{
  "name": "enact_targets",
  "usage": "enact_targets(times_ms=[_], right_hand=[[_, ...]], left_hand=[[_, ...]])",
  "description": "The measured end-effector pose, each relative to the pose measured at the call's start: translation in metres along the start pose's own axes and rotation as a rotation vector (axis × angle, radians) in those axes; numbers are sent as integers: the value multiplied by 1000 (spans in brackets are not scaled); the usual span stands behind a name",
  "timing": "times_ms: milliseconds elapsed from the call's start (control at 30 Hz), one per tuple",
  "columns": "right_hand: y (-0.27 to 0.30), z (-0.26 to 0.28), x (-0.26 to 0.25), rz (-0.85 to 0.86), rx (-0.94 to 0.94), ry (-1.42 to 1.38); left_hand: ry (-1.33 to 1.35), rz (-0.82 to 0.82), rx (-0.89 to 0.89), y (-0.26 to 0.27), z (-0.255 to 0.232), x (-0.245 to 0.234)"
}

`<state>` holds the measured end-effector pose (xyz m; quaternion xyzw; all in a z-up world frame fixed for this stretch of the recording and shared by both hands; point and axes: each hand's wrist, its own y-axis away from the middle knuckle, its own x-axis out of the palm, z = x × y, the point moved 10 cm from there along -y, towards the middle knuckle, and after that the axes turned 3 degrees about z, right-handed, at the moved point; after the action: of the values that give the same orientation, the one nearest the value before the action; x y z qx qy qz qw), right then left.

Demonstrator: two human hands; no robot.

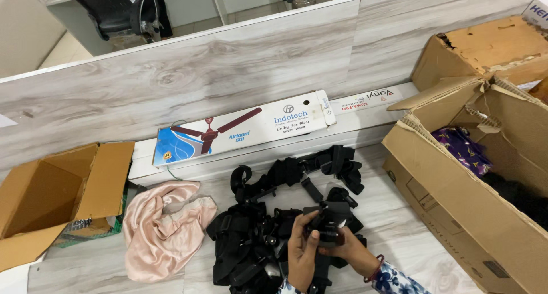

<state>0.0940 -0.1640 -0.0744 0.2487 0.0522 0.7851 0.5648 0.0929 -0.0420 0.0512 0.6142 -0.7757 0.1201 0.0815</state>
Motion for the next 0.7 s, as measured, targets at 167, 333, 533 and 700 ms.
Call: enact_targets(times_ms=[167, 333, 533, 700], right_hand=[[11, -40, -57, -103, -73, 19], [49, -36, -104, -205, -257, 266], [169, 65, -202, -781, -673, 281], [322, 154, -224, -1161, -966, 286]], left_hand=[[-7, 82, -59, 0, 6, 27], [-599, 210, 193, -5, -28, 59], [-505, 177, 220, -27, -25, 75], [-335, 342, -32, -37, 20, 118]])
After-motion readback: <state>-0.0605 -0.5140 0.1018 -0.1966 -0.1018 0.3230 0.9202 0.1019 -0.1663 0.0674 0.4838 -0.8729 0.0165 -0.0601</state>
